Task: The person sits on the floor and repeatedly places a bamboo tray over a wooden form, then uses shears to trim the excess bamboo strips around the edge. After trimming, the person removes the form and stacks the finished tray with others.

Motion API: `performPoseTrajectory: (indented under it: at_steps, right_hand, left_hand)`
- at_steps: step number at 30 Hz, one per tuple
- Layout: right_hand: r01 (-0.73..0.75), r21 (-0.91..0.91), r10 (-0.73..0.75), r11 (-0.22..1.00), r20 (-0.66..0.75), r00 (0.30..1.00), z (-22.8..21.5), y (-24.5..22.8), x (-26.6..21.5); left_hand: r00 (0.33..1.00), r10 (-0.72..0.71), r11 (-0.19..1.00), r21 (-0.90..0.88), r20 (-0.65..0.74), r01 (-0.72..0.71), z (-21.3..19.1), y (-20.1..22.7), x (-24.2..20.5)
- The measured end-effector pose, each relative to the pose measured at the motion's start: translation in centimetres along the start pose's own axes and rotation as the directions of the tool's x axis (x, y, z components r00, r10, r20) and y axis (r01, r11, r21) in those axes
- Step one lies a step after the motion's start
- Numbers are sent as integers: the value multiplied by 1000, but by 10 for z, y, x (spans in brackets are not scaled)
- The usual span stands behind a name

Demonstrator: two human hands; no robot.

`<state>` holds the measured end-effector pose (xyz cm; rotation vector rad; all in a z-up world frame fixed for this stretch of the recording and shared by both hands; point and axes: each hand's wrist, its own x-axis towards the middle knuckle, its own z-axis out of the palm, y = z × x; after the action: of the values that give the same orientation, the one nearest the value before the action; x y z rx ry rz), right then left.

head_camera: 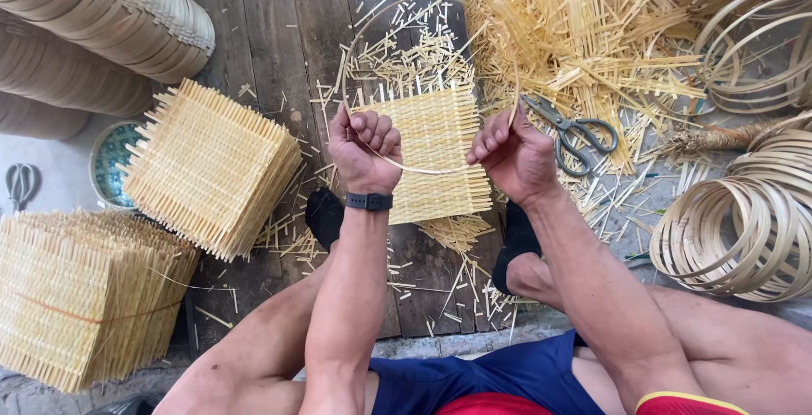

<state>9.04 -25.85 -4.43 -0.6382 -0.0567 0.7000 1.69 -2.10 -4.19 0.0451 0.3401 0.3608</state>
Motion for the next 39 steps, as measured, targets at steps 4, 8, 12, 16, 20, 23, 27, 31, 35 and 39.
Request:
performPoseTrajectory:
  at_steps: [4,8,12,16,20,23,27,31,35,39]
  right_hand:
    - [2,41,-7,999,119,993,5,12,-8]
    - [-25,25,25,999,-3,1000,19,4,-7]
    - [-84,-112,46,990,-307,951,15,-25,2]
    - [-108,-163,89,981,-118,989,-4,-36,8]
    - [-178,-91,178,980,-12,984,-15,-24,10]
    - [-153,-122,144,981,-78,987,-20,-17,8]
    - [-139,-465,10,874,-269,963,-24,-9,19]
    - [-232,-828,-175,510,-364,915,-43,17,46]
    - [-314,-940,-273,134,-340,900,-73,61,62]
    - [-202,-969,-382,-144,-133,914,-95,86,63]
  left_hand:
    - [998,46,997,-53,-49,-48,1,6,3]
    - [999,-19,995,101,-36,23,3,12,0]
    - [999,-28,947,318,-45,41,-3,13,-6]
    - [994,-63,914,396,-89,93,-14,15,-3]
    - [993,-102,943,312,-51,113,-22,24,3]
    - [986,-159,944,282,-60,169,-25,29,7]
    - [979,12,902,424,-204,77,-43,27,6]
    - [891,379,719,686,-249,-114,-92,24,9]
    - [733,643,-169,975,220,-145,-156,35,21]
    - [839,526,-417,902,140,111,-191,49,23]
